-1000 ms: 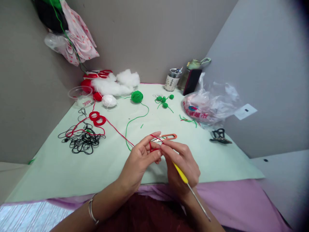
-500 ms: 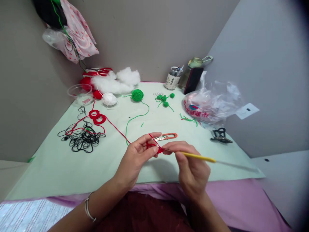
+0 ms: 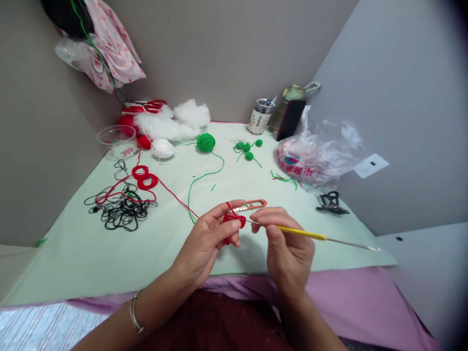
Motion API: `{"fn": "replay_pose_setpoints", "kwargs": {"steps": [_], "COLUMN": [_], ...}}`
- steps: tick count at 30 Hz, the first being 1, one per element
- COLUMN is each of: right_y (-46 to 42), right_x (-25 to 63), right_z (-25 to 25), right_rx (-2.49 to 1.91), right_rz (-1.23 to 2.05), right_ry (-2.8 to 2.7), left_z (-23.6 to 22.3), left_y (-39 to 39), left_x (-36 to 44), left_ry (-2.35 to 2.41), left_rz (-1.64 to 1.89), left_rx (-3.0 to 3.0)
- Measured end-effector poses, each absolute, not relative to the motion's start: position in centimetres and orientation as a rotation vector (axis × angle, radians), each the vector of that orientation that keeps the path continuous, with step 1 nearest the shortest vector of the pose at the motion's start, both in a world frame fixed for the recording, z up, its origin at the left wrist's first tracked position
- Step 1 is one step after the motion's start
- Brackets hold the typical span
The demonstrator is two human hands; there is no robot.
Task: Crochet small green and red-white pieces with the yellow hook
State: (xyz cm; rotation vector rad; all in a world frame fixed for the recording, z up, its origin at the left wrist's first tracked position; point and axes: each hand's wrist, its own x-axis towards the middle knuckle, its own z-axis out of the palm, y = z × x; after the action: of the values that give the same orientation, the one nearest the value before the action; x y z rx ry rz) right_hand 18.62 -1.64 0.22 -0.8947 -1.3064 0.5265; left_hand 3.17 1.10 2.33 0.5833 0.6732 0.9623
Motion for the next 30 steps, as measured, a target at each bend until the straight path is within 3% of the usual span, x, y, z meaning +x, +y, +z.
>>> {"fn": "replay_pose_setpoints", "kwargs": {"steps": [9,30], "right_y": [-1.41,-1.23], "right_x": [19.10,18.59], "right_z": [-0.23,-0.66], "right_rx": [-0.896,-0.963], "right_rz": [0.713,0.537], "right_ry": [-1.215,-1.296], "left_z": [2.09,1.62], "left_y": [1.08,0.97], "left_x": [3.12,3.43], "left_ry": [0.684,0.777], "left_rz": [0.950,1.081], "left_rx": [0.711,0.641]}}
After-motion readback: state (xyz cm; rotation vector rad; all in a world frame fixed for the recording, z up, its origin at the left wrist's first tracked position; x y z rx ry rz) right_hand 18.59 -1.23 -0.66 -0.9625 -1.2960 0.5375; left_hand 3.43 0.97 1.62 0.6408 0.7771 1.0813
